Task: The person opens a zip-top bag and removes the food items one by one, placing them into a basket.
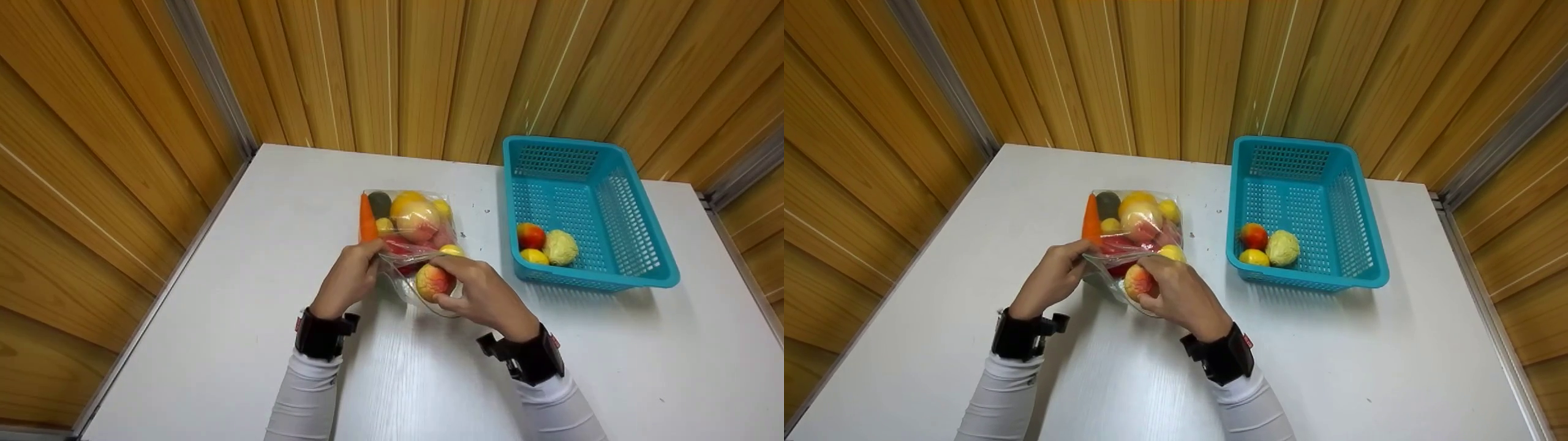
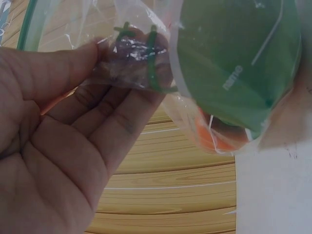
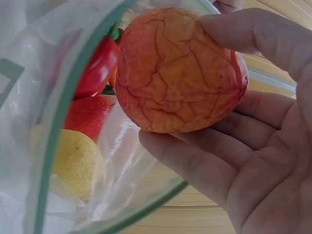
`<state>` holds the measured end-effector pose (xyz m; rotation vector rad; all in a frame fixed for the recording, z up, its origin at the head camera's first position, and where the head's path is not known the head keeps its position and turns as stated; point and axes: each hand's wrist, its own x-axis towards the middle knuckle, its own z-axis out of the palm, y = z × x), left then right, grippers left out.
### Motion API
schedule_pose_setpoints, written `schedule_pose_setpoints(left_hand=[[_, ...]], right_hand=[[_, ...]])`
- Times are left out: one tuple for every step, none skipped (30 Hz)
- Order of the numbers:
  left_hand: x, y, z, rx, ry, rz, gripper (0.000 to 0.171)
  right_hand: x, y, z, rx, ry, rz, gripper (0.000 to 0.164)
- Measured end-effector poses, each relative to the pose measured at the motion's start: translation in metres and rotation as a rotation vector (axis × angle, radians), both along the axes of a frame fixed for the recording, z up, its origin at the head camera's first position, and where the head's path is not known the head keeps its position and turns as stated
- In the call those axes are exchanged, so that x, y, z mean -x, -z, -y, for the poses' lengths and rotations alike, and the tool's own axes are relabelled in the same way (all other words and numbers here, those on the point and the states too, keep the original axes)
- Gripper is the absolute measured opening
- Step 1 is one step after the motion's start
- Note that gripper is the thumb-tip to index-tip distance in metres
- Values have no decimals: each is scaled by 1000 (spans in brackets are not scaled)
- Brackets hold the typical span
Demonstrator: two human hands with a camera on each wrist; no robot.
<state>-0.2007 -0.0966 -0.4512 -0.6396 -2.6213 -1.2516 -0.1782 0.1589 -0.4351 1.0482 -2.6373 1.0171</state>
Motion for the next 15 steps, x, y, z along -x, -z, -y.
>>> schedule_pose_setpoints(left_hand=[[0,0,0,0,0,1,21],[1,0,0,1,0,2,20],[1,0,0,1,0,1,19],[1,1,0,1,1,1,19],[1,1,0,1,2,2,19],[1,1,0,1,3,1,18],[1,1,0,1,5,-1,17],[1,1,0,3,5,-4,16],[1,1,0,3,6,-7,16],[1,1,0,3,6,-7,15],[1,1,0,0,7,-6,14],[1,1,0,0,8,-4,14],[1,1,0,-1,9,-1,14],[1,1,0,-1,10,-1,14],[1,1,0,-2,11,-2,15]], right_hand=[[-1,-1,-2,9,-1,-4,48],[-1,-3,-4,16,1,-10,48],[-1,-4,-6,22,4,-12,48],[-1,-5,-8,30,8,-17,47],[-1,-5,-11,35,16,-23,47],[-1,-6,-14,39,28,-29,47],[-1,-6,-17,45,41,-33,48],[0,-7,-20,51,51,-35,48],[1,-8,-23,60,60,-38,47],[1,-8,-26,73,70,-39,47],[1,-10,-30,85,82,-36,47],[2,-11,-33,101,94,-28,47],[2,-12,-37,117,105,-23,47],[3,-14,-41,131,118,-18,47],[3,-15,-45,144,136,-15,47]])
